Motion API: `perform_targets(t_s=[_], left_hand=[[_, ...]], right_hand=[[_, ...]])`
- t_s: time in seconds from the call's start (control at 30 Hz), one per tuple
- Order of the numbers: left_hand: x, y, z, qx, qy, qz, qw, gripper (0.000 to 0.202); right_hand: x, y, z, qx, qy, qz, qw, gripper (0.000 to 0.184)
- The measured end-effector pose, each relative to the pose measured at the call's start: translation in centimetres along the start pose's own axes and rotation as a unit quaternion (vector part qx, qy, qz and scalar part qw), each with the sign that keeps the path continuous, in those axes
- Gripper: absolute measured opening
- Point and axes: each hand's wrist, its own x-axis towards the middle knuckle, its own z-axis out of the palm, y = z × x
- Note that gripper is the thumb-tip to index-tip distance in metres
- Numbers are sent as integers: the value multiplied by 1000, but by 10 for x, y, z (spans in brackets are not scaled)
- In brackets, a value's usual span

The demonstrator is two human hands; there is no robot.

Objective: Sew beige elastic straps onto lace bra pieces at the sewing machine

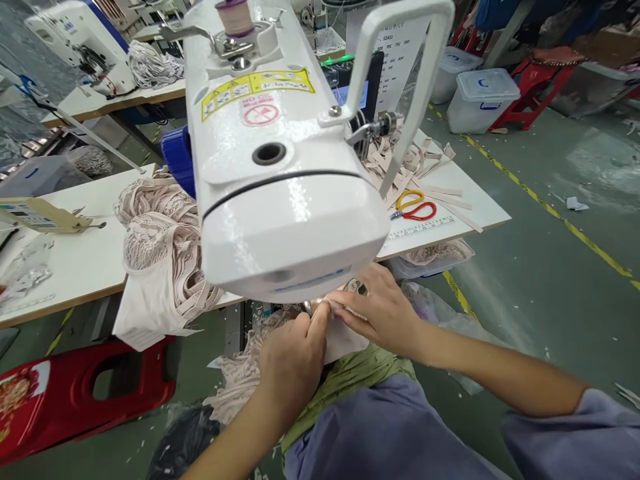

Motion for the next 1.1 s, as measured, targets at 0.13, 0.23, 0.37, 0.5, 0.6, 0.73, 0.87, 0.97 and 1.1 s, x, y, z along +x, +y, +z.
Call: perform_targets(t_s=[0.13, 0.23, 0.37, 0.5, 0.6, 0.73, 0.87, 0.97, 1.1], left_hand=[[-2, -14, 5, -12, -22, 58, 998, 34], [2, -31, 8, -15, 3, 140, 990, 42], [11, -31, 6, -6, 16, 138, 990, 34], [14, -10, -1, 19, 2, 91, 996, 30], [13, 5, -5, 34, 9, 55, 998, 30], [14, 15, -4, 48, 9, 15, 999, 27], [15, 17, 1, 51, -6, -11, 999, 27], [14, 16, 3, 48, -11, -21, 999, 32], [13, 16, 4, 27, -8, -31, 999, 37]], right_hand=[[-12, 2, 11, -4, 56, 1, 998, 22], [-16, 2, 15, 61, 16, 30, 998, 25], [-31, 2, 28, 217, 11, 141, 966, 30], [-38, 3, 35, 303, 21, 225, 926, 39], [-27, 5, 29, 270, 21, 178, 946, 24], [-8, 15, 20, 234, 5, 143, 962, 24], [7, 24, 17, 257, -21, 137, 957, 25], [18, 27, 14, 274, -47, 131, 952, 29], [30, 30, 9, 255, -88, 129, 954, 30]])
